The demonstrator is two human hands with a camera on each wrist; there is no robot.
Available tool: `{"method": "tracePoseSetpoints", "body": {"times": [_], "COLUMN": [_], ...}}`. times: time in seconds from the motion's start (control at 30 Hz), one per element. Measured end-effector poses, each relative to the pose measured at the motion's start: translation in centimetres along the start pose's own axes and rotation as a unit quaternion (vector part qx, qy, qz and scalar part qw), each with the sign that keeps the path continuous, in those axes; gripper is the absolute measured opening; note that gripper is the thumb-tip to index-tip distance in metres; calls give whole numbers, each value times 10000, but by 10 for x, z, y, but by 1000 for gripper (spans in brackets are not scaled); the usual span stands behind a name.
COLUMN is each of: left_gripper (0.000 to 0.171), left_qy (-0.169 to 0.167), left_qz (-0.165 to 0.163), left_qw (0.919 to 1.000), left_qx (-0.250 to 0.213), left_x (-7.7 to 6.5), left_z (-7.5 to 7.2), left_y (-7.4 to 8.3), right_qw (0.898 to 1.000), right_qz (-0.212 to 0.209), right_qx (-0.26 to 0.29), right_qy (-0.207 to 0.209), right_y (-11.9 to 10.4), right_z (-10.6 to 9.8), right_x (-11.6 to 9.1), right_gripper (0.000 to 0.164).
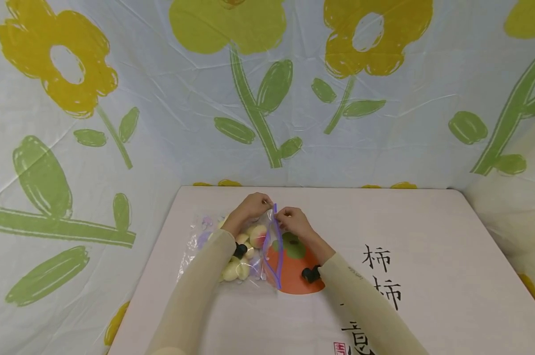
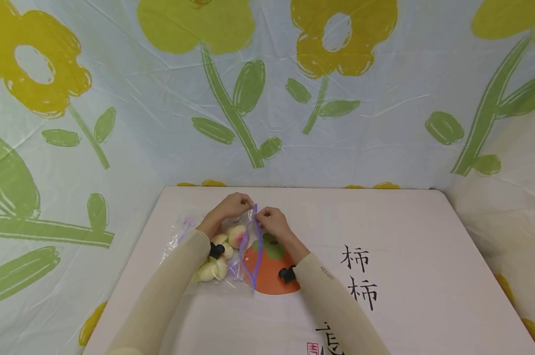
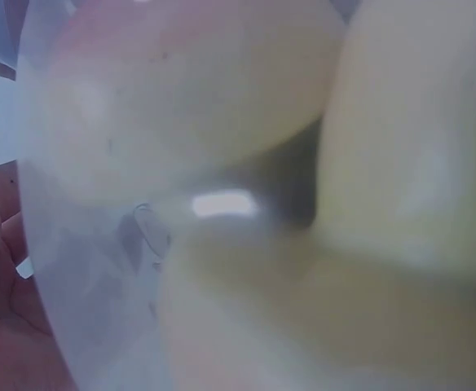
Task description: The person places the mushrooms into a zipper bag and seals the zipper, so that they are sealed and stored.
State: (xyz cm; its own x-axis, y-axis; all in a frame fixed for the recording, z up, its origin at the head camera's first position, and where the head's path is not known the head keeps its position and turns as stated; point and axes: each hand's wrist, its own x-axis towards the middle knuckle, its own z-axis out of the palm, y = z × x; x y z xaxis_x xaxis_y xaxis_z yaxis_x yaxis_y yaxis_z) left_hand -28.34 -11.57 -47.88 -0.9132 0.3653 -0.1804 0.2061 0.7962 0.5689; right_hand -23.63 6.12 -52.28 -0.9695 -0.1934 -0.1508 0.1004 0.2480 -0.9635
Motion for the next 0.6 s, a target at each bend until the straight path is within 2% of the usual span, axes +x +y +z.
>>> {"method": "tracePoseSetpoints", "body": {"times": [0.4,0.6], "left_gripper": [21,21], "left_qy": [-46,18], "left_qz": [26,106], "left_qw": [10000,9999], "left_qx": [-25,36], "left_x": [0,1], "left_z": [-2,-2], "left_y": [2,3], "right_qw": [9993,9988], "right_qz": [-44,94], "right_qx": [212,146], "right_qy": [-318,-453], "right_y": [2,4], "right_z": [-3,-5], "right_x": [-8,-16], "right_gripper": [21,20]}}
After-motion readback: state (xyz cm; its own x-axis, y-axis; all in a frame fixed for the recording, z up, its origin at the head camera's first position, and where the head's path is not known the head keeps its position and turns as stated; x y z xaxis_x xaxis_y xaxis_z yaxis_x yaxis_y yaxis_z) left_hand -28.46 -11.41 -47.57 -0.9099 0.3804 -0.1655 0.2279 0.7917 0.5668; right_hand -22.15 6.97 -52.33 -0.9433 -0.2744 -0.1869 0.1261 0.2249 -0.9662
